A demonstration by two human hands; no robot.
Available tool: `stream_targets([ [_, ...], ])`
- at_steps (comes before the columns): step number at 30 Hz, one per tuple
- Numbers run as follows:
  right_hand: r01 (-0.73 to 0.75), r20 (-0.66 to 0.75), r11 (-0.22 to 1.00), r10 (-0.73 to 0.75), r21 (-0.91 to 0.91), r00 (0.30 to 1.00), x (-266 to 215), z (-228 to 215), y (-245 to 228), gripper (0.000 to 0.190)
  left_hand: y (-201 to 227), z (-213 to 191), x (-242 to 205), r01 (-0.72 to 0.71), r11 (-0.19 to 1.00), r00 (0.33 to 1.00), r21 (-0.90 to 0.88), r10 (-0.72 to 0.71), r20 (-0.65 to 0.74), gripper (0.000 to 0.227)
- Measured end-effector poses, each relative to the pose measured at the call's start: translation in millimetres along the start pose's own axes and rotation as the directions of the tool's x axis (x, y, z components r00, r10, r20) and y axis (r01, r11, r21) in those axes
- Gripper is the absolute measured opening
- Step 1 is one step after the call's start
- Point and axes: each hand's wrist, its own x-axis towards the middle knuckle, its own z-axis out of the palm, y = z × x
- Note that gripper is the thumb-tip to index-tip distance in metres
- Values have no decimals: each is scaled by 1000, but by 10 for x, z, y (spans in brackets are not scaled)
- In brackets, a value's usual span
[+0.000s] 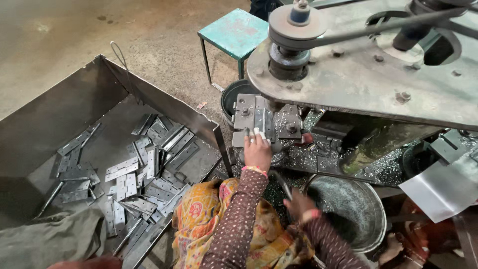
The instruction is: The person sits on the floor and repeatedly picks up metal pieces from a bin, places them into a press machine, and operates the lever to process them. The person then removes the processed pieces and places them back into the bin.
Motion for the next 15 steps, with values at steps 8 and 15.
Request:
stream_targets([
  [8,44,66,998,-41,-49,997,387,-54,115,58,-80,73,11,-81,992,997,99,78,28,26],
  [15,-58,131,998,60,-15,990,81,-208,-50,57,-35,316,460,0,999,991,51,-7,134,27],
])
